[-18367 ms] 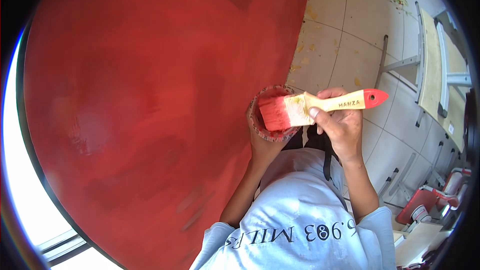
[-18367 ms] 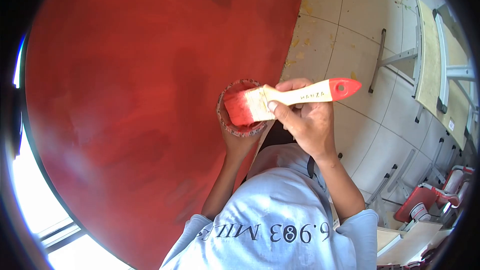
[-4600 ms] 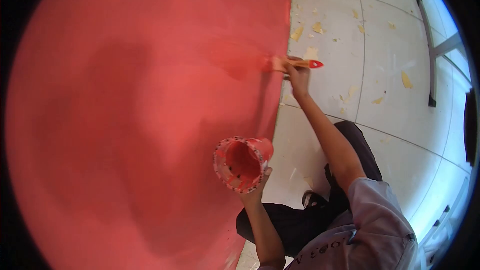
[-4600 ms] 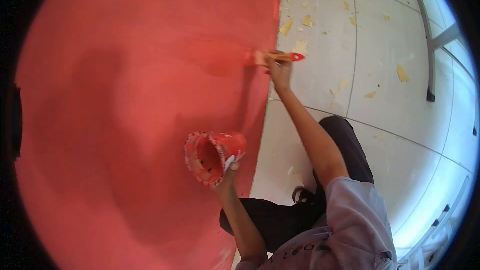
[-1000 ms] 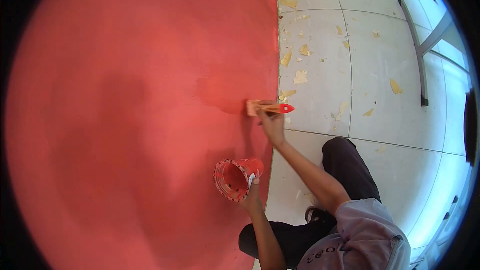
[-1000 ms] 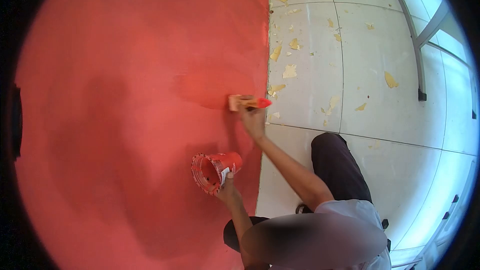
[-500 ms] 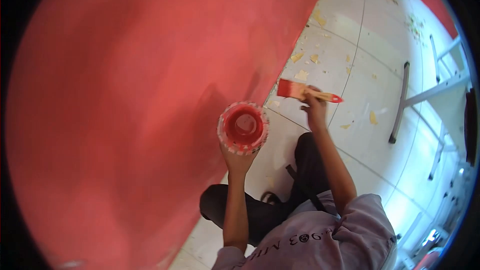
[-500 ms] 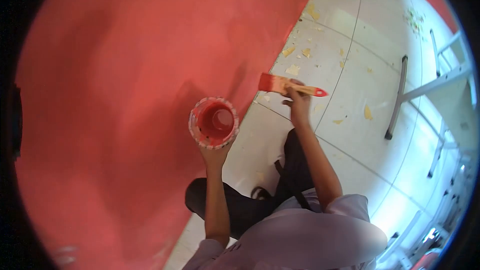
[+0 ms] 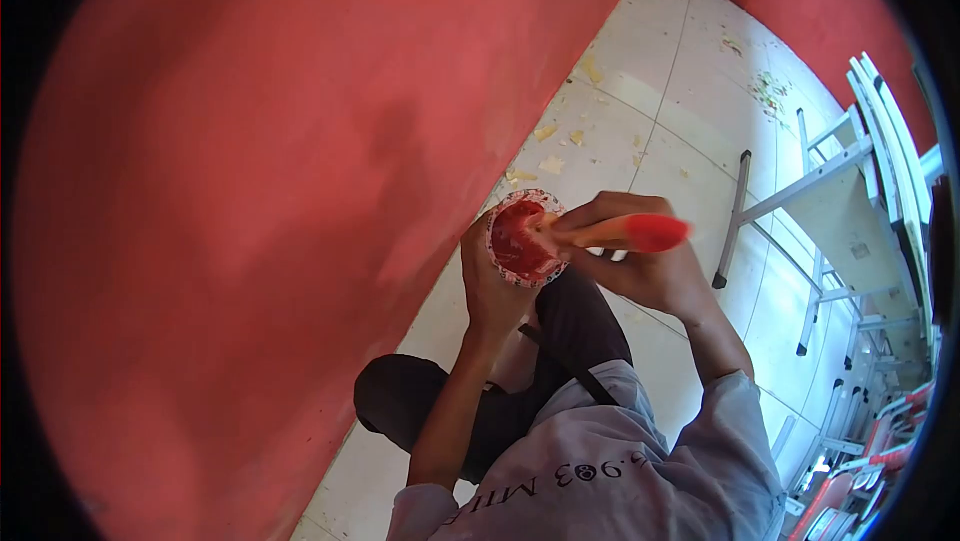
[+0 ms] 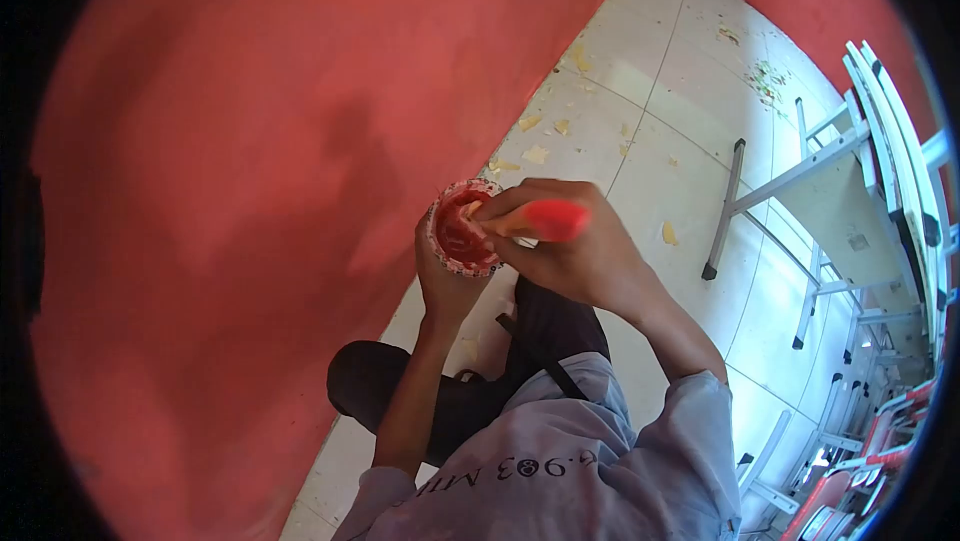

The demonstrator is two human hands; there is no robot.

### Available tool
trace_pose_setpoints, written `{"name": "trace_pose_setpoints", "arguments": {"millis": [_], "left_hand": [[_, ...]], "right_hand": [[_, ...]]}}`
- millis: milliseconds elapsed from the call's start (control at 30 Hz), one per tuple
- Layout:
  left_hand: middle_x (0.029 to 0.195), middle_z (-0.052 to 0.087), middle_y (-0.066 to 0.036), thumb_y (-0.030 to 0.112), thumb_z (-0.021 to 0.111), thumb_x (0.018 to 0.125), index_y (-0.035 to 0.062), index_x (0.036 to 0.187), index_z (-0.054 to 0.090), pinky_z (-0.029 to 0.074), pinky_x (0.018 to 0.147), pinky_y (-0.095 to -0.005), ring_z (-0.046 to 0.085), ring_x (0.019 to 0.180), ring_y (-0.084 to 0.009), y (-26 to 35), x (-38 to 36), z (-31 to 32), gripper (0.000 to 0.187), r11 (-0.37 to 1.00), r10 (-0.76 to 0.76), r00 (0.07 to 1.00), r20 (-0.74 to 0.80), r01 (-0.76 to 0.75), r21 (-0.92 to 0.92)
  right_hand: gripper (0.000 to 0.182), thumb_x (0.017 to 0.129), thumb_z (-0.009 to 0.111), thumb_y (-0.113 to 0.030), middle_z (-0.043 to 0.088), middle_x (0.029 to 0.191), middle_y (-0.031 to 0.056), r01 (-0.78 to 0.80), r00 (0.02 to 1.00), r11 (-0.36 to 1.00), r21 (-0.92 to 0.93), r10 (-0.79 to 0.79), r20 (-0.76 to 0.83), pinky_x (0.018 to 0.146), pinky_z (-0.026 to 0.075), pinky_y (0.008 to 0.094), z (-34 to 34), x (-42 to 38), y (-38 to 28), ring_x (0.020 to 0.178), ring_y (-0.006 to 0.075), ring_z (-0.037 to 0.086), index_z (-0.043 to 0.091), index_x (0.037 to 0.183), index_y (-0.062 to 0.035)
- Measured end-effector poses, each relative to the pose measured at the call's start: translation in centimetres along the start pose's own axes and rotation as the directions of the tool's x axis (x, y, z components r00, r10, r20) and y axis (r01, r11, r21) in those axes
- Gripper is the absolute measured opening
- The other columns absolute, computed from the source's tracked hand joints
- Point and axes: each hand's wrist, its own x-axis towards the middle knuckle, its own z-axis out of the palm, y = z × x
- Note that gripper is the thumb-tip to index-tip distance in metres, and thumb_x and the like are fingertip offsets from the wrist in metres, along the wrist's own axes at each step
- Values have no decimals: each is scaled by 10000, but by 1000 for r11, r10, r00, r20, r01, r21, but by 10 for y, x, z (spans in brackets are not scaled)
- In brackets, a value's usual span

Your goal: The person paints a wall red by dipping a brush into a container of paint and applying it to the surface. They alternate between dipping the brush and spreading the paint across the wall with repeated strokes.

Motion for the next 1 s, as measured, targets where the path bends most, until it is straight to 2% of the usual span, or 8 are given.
{"name": "trace_pose_setpoints", "arguments": {"millis": [133,433,633,733,833,867,900,1000], "left_hand": [[1121,462,-166,136,827,521,21,1225,346,412,868,-403,485,1023,-320,-4,-3,4,860,999,29,999,-32,-30,-35],[1124,499,-132,16,774,569,-4,1185,355,444,866,-327,529,1018,-216,1,-2,3,745,995,-1,999,-53,-4,-102],[1131,447,-176,138,830,503,15,1218,357,405,862,-423,477,1018,-339,-8,-5,3,866,999,28,999,-47,-27,26],[1122,456,-168,141,828,515,15,1217,362,407,861,-416,481,1013,-328,-12,-3,8,852,998,36,997,-62,-39,-40],[1115,469,-158,145,820,540,14,1219,366,409,863,-403,482,1022,-313,-5,4,9,827,998,24,999,-46,-27,-53],[1114,473,-154,147,817,550,14,1219,367,409,863,-398,482,1026,-308,0,7,9,817,999,17,999,-37,-18,-28],[1117,484,-153,123,807,562,4,1206,372,418,868,-379,495,1032,-284,-2,6,11,787,999,-31,999,-17,31,-29],[1113,493,-157,144,806,569,5,1198,386,416,862,-383,502,1019,-294,-10,6,18,769,995,-98,995,2,98,-15]], "right_hand": [[174,681,641,-187,625,692,74,36,999,957,-289,-29,30,574,473,344,22,4,9,636,250,602,657,844,-131],[191,680,628,-208,611,640,74,10,991,904,-428,48,124,565,466,350,52,9,18,599,249,595,666,862,-166],[180,672,675,-247,634,698,43,-8,982,890,-456,93,164,557,460,327,60,10,31,603,261,589,667,837,-173],[185,673,684,-190,652,761,54,-111,971,936,-334,174,166,614,479,302,46,14,32,657,232,615,668,849,-135],[202,676,680,-106,661,820,58,-162,983,987,-15,163,80,689,489,276,36,13,43,735,181,631,661,877,-87],[248,674,672,-39,660,875,54,-254,967,963,95,251,42,753,484,269,25,9,40,798,135,623,645,920,-48],[128,659,690,-69,661,872,65,-216,972,962,167,228,-53,677,479,274,22,8,47,746,162,621,636,765,-20],[259,674,696,-73,655,843,76,-391,880,830,398,464,-103,708,481,270,15,2,61,760,143,607,630,909,13]]}}
